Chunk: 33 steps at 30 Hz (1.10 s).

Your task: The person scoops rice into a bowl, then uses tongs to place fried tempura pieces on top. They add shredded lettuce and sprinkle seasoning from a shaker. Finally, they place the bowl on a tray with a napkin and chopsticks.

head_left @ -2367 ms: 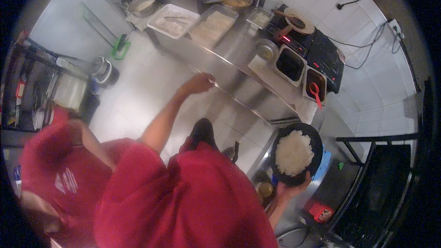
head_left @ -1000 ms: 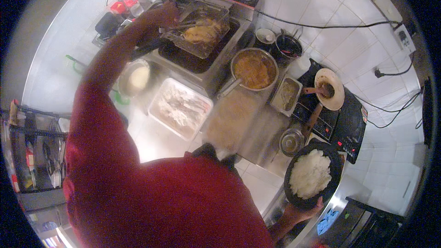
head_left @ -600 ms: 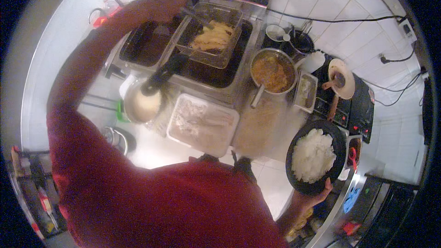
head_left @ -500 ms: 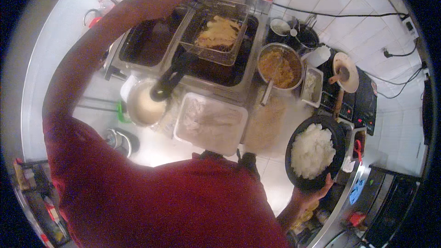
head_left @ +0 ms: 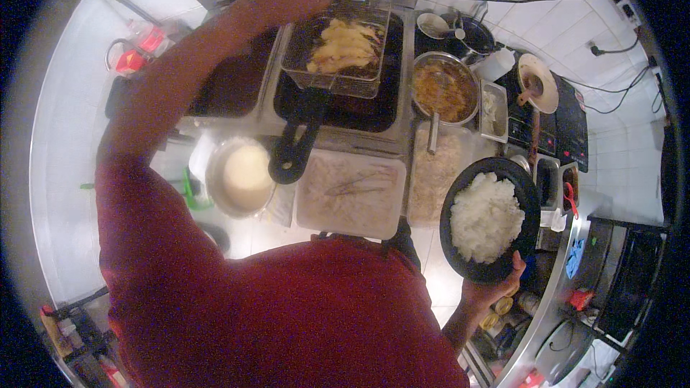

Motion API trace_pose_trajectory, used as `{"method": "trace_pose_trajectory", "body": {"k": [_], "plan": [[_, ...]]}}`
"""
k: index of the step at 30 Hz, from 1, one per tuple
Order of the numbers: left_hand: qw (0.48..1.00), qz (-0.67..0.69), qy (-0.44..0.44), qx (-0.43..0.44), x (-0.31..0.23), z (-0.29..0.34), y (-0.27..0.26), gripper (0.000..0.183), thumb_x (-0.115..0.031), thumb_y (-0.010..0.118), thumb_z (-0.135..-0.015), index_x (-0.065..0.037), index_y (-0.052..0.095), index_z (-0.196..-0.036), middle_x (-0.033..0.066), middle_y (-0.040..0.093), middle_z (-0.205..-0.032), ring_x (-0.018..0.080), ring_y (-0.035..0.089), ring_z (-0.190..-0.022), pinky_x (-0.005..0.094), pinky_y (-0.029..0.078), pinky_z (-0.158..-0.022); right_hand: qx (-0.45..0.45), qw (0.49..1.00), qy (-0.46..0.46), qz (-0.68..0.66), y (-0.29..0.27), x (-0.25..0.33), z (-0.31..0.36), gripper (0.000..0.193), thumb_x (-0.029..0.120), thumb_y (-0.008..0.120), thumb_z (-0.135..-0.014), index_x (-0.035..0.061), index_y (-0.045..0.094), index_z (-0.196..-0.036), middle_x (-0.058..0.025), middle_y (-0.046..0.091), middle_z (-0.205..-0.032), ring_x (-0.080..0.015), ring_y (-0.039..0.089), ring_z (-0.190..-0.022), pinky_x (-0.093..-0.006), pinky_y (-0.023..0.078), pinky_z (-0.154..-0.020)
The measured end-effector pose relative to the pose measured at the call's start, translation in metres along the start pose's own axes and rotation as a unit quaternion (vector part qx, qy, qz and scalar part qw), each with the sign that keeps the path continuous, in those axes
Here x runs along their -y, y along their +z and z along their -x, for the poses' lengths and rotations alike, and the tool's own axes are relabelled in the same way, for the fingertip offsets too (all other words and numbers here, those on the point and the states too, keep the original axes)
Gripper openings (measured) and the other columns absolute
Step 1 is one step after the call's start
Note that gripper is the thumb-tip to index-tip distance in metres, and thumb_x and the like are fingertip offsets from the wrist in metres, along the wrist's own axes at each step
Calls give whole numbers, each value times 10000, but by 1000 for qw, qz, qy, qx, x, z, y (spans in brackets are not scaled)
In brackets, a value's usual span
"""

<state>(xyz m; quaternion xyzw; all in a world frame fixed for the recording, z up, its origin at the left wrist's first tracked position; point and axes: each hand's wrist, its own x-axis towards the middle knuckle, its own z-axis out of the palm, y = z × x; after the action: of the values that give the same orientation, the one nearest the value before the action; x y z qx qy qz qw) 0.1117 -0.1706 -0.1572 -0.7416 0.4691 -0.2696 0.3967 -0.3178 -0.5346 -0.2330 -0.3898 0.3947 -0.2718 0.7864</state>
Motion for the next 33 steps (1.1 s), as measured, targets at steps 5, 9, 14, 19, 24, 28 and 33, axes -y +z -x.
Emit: {"method": "trace_pose_trajectory", "body": {"k": [5, 9, 14, 19, 24, 28, 33], "plan": [[989, 126, 72, 14, 20, -28, -14, 211, -177, 565, -921, -30, 666, -1034, 115, 620, -1132, 287, 568, -1089, 470, 477, -885, -20, 998, -25, 51, -3, 2, 9, 483, 451, 579, -844, 114, 560, -1191, -117, 540, -1301, -322, 531, -1182, -493, 429, -1003], [992, 108, 64, 33, 21, -40, -10, 197, -162, 587, -901, -43, 683, -1025, 109, 636, -1121, 272, 595, -1067, 481, 495, -873, 54, 998, 5, -23, -18, 3, 8, 525, 457, 554, -848, 106, 542, -1237, -113, 529, -1312, -309, 513, -1207, -487, 426, -1007], [988, 142, 50, 22, 15, -37, -16, 166, -144, 599, -827, -84, 670, -964, 65, 642, -1054, 237, 577, -1107, 411, 495, -859, 55, 997, 30, -46, -12, 0, 10, 561, 427, 526, -856, 91, 517, -1305, -103, 528, -1321, -292, 487, -1253, -480, 422, -1017], [971, 225, -62, 49, 36, -15, 18, 235, -163, 623, -818, -85, 645, -1038, 73, 638, -1063, 275, 586, -1091, 434, 498, -884, 84, 993, 51, -71, 9, -3, 9, 555, 406, 545, -852, 81, 520, -1301, -97, 525, -1336, -295, 490, -1255, -478, 420, -1022], [988, 111, -44, -100, 101, 61, -30, 336, -198, 634, -879, -70, 632, -1189, 98, 645, -1120, 279, 628, -974, 387, 505, -900, 145, 984, 68, -75, 50, -17, -19, 521, 387, 554, -859, 64, 544, -1268, -81, 583, -1266, -253, 538, -1202, -443, 441, -1011], [811, 542, -218, -21, 83, 65, -143, 286, -99, 591, -907, -20, 635, -1179, 104, 649, -1131, 230, 631, -1009, 307, 469, -948, 268, 959, 49, -85, 76, -26, -41, 298, 226, 633, -848, 128, 576, -1124, -91, 589, -1193, -254, 557, -1137, -422, 440, -998], [838, 520, -162, -13, 38, 15, -258, 320, -41, 571, -889, -38, 624, -1205, 155, 633, -1205, 312, 601, -1097, 352, 459, -994, 278, 947, 130, -93, 87, -13, -66, 308, 305, 590, -868, 73, 627, -1068, -85, 628, -1152, -247, 583, -1115, -416, 442, -993]]}}
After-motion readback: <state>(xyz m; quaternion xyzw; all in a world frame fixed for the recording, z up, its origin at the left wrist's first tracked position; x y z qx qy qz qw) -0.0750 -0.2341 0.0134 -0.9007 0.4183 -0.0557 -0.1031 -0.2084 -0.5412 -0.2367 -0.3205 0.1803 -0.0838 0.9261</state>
